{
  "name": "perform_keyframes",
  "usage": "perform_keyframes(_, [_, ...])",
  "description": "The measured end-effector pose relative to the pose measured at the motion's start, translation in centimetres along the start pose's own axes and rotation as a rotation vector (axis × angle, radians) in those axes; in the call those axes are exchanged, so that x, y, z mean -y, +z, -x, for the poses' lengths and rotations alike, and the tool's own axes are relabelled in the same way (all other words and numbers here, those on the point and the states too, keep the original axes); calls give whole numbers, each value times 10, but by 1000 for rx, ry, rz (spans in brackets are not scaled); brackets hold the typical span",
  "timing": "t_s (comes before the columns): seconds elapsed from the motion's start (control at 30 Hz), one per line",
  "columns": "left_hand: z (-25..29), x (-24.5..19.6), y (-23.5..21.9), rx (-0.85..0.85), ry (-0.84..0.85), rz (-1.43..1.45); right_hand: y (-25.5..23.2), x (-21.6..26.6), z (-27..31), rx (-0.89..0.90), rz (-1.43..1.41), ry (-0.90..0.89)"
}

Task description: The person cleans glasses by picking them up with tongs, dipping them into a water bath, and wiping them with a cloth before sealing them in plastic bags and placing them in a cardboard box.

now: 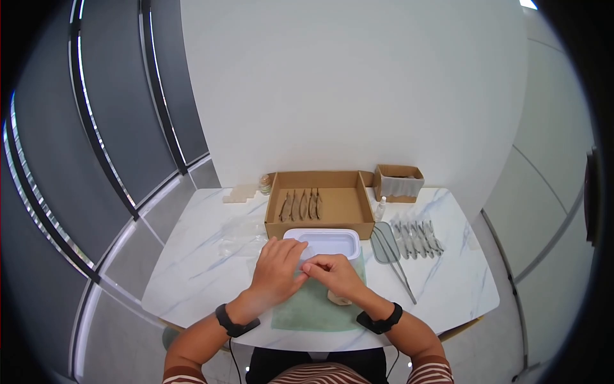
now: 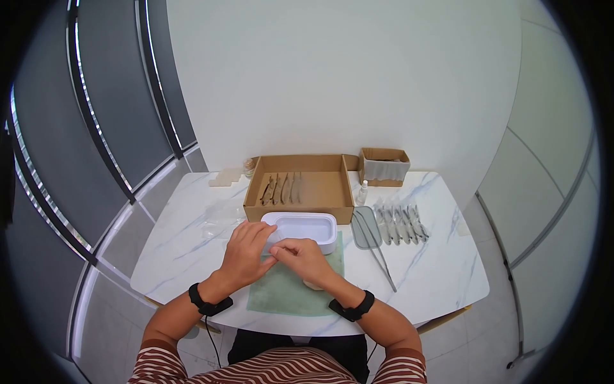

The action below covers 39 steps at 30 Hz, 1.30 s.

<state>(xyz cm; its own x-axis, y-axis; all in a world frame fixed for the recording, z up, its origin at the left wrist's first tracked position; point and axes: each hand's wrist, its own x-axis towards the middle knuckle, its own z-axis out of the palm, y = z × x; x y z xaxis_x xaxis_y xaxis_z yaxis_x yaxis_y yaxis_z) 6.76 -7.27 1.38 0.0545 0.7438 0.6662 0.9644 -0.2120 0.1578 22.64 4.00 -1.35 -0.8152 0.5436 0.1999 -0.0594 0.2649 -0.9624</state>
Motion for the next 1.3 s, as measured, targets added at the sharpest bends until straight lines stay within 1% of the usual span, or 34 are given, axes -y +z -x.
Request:
perform_keyframes(0.07, [2,4,4,14,-6,15,-1,0,0,-4,16,-3])
perform_keyframes(0.13, [3,6,7,-11,-40,66,-2,2,0,-6,32,-1])
perform_keyframes(0.17, [4,7,8,-12,-43,72,-2,5,1,-34,31,-21])
perform_keyframes(0.23, [3,10,9,-44,-79,125,-4,6,-2,-58,35,-34])
perform_keyframes(0.33, [1,14,9,-96,-133,180,-18,11,-11,-82,133,-21])
perform_keyframes(0.37, [0,16,10,-100,-139,187,-25,20,-16,-112,243,0])
perform_keyframes(0.4, [-1,19,11,-101,-184,225,-32,27,-22,-142,353,21])
perform_keyframes(0.43, [-1,22,12,-103,-229,262,-40,29,-31,-139,359,26])
perform_keyframes(0.5, [0,29,16,-102,-253,299,-58,24,-54,-225,607,-40])
perform_keyframes(0.53, [2,32,18,-98,-273,328,-70,19,-67,-221,612,-35])
perform_keyframes(0.6, [5,38,22,-93,-280,349,-93,2,-97,-173,852,40])
perform_keyframes(0.63, [7,41,23,-85,-282,363,-102,-6,-110,-167,854,47])
perform_keyframes(0.7, [9,47,26,-84,-282,371,-117,-21,-136,-39,1049,85])
perform_keyframes(0.73, [10,49,26,-82,-276,373,-121,-27,-147,13,1108,140])
perform_keyframes(0.77, [11,52,26,-80,-284,375,-123,-34,-158,21,1106,144])
perform_keyframes(0.83, [10,56,24,-80,-277,382,-123,-43,-178,171,1221,240])
perform_keyframes(0.87, [10,58,22,-78,-286,382,-123,-47,-186,179,1219,241])
perform_keyframes(0.93, [9,61,18,-50,-281,357,-117,-52,-203,265,1302,362])
perform_keyframes(0.97, [8,62,16,-47,-290,358,-115,-54,-211,275,1300,363])
perform_keyframes(1.03, [7,64,14,-29,-280,352,-108,-54,-224,327,1359,496])
perform_keyframes(1.13, [6,66,14,3,-306,368,-103,-60,-239,386,1329,533])
perform_keyframes(1.23, [7,67,17,16,-303,364,-96,-58,-241,387,1310,533])
perform_keyframes(1.27, [7,67,17,16,-307,364,-95,-64,-241,391,1310,533])
perform_keyframes(1.3, [8,67,17,13,-299,361,-93,-71,-240,320,1353,442])
